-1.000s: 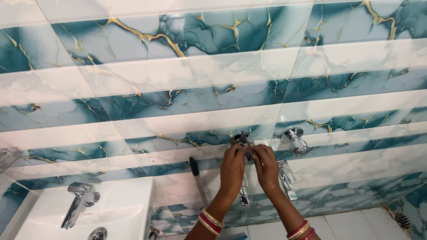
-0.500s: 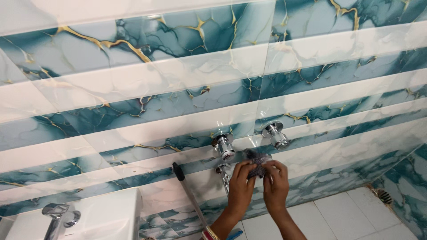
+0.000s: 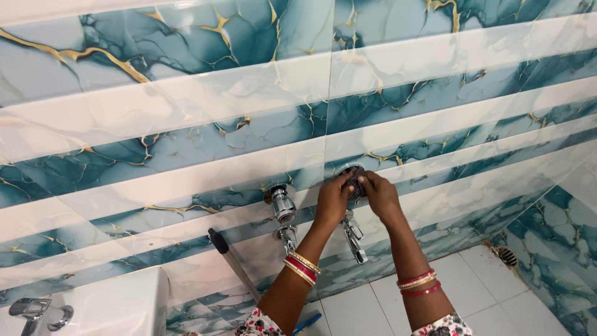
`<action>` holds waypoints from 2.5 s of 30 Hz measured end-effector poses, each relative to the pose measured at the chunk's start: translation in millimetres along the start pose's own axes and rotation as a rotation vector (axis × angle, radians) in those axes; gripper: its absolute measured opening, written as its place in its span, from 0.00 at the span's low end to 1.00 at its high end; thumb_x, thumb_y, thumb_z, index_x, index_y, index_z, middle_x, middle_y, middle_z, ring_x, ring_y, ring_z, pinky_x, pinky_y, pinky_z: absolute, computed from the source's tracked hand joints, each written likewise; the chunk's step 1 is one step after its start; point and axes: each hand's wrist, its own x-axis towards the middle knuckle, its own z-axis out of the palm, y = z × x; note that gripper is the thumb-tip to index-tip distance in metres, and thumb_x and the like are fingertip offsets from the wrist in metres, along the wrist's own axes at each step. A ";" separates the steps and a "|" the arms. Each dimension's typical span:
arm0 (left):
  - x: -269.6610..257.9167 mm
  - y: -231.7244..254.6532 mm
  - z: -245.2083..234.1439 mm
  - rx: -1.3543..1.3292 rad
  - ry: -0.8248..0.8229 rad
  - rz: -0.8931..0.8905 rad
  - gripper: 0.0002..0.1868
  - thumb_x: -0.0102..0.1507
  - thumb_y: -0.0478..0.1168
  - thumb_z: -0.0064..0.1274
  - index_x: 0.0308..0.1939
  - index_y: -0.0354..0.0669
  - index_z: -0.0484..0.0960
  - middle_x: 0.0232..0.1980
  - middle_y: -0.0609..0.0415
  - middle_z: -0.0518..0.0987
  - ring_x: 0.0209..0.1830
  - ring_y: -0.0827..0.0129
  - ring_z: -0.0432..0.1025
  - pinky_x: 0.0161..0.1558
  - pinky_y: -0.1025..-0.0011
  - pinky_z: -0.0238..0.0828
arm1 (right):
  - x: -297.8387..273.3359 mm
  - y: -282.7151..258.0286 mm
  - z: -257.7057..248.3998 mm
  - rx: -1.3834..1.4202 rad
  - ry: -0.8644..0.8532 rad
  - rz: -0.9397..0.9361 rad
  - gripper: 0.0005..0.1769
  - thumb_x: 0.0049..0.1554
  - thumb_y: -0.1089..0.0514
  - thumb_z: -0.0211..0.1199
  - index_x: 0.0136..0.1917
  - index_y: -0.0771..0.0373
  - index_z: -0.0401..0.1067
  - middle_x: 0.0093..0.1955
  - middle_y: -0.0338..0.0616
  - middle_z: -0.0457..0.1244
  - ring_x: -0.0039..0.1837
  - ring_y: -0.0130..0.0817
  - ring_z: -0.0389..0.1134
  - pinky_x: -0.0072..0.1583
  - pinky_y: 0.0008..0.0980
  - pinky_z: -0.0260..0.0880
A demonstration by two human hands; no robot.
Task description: The person wipes down a bathroom sink, a wall-mounted shelf, and several faucets using a cloth.
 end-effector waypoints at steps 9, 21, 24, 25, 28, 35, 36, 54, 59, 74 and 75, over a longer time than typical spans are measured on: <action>-51.3 -44.8 61.0 -0.390 0.329 0.110 0.25 0.63 0.29 0.47 0.65 0.39 0.75 0.51 0.41 0.83 0.46 0.55 0.82 0.46 0.65 0.77 | -74.3 16.0 35.7 0.001 0.463 -0.699 0.25 0.56 0.71 0.58 0.66 0.61 0.74 0.75 0.55 0.59 0.77 0.59 0.59 0.71 0.47 0.64; -89.5 -5.7 73.0 -0.189 0.362 0.272 0.32 0.65 0.26 0.47 0.75 0.36 0.63 0.75 0.36 0.66 0.74 0.44 0.63 0.66 0.58 0.65 | -79.9 38.1 25.5 0.139 0.625 -0.640 0.22 0.62 0.71 0.55 0.67 0.59 0.72 0.76 0.50 0.60 0.75 0.45 0.65 0.68 0.38 0.71; -79.2 9.8 61.1 -0.197 0.380 0.206 0.31 0.67 0.27 0.44 0.75 0.40 0.62 0.81 0.40 0.57 0.77 0.48 0.59 0.65 0.60 0.69 | -44.4 12.8 13.5 0.107 0.432 -0.641 0.19 0.63 0.67 0.55 0.67 0.61 0.73 0.74 0.55 0.62 0.73 0.48 0.64 0.66 0.39 0.70; -73.5 11.8 57.7 -0.113 0.415 0.254 0.30 0.68 0.28 0.46 0.75 0.39 0.63 0.80 0.41 0.60 0.76 0.48 0.61 0.66 0.60 0.68 | -39.9 9.6 10.5 0.108 0.432 -0.642 0.19 0.63 0.67 0.55 0.67 0.61 0.73 0.74 0.55 0.62 0.73 0.48 0.64 0.66 0.39 0.70; -55.7 11.8 52.7 0.048 0.437 0.278 0.28 0.67 0.28 0.48 0.73 0.38 0.67 0.76 0.44 0.67 0.71 0.49 0.67 0.66 0.59 0.69 | -28.2 12.5 9.2 0.243 0.309 -0.579 0.16 0.66 0.63 0.53 0.65 0.60 0.74 0.69 0.54 0.66 0.69 0.42 0.68 0.61 0.35 0.72; -71.2 -33.5 67.0 0.172 0.400 0.410 0.29 0.63 0.23 0.47 0.69 0.39 0.74 0.74 0.41 0.70 0.66 0.50 0.71 0.63 0.60 0.71 | -47.9 76.9 65.1 0.856 0.225 -0.104 0.18 0.68 0.60 0.50 0.68 0.68 0.70 0.53 0.45 0.69 0.49 0.24 0.69 0.51 0.28 0.74; -74.2 -44.3 71.0 0.170 0.396 0.409 0.29 0.63 0.23 0.47 0.69 0.39 0.74 0.74 0.41 0.70 0.66 0.50 0.71 0.63 0.60 0.71 | -53.7 86.3 70.7 0.935 0.178 -0.067 0.18 0.67 0.60 0.50 0.66 0.71 0.69 0.53 0.44 0.68 0.51 0.24 0.70 0.52 0.27 0.75; -63.3 -90.4 88.1 0.009 0.296 0.014 0.23 0.67 0.29 0.49 0.67 0.36 0.74 0.69 0.36 0.72 0.65 0.46 0.71 0.61 0.61 0.70 | -32.7 118.5 98.1 0.080 0.099 -0.147 0.15 0.61 0.60 0.58 0.59 0.65 0.76 0.52 0.59 0.70 0.52 0.52 0.75 0.54 0.39 0.74; -107.2 -84.8 96.7 -0.148 0.206 -0.084 0.23 0.66 0.29 0.47 0.66 0.37 0.74 0.62 0.39 0.78 0.56 0.51 0.78 0.53 0.63 0.76 | -82.7 133.5 83.9 0.055 0.142 -0.188 0.16 0.59 0.62 0.59 0.60 0.65 0.76 0.54 0.59 0.70 0.53 0.52 0.75 0.53 0.39 0.74; -108.1 -144.1 121.0 -0.135 0.284 -0.189 0.18 0.55 0.21 0.55 0.47 0.37 0.81 0.49 0.43 0.83 0.51 0.55 0.79 0.53 0.65 0.75 | -116.9 161.0 104.7 0.122 0.109 0.163 0.15 0.60 0.55 0.61 0.59 0.59 0.77 0.36 0.54 0.70 0.36 0.43 0.73 0.43 0.38 0.71; -95.4 -149.5 122.2 -0.159 0.307 -0.217 0.17 0.55 0.23 0.57 0.47 0.37 0.82 0.47 0.44 0.84 0.49 0.57 0.80 0.51 0.65 0.75 | -96.9 165.9 110.6 0.118 0.107 0.157 0.15 0.60 0.55 0.61 0.59 0.59 0.77 0.36 0.54 0.70 0.36 0.43 0.73 0.43 0.38 0.71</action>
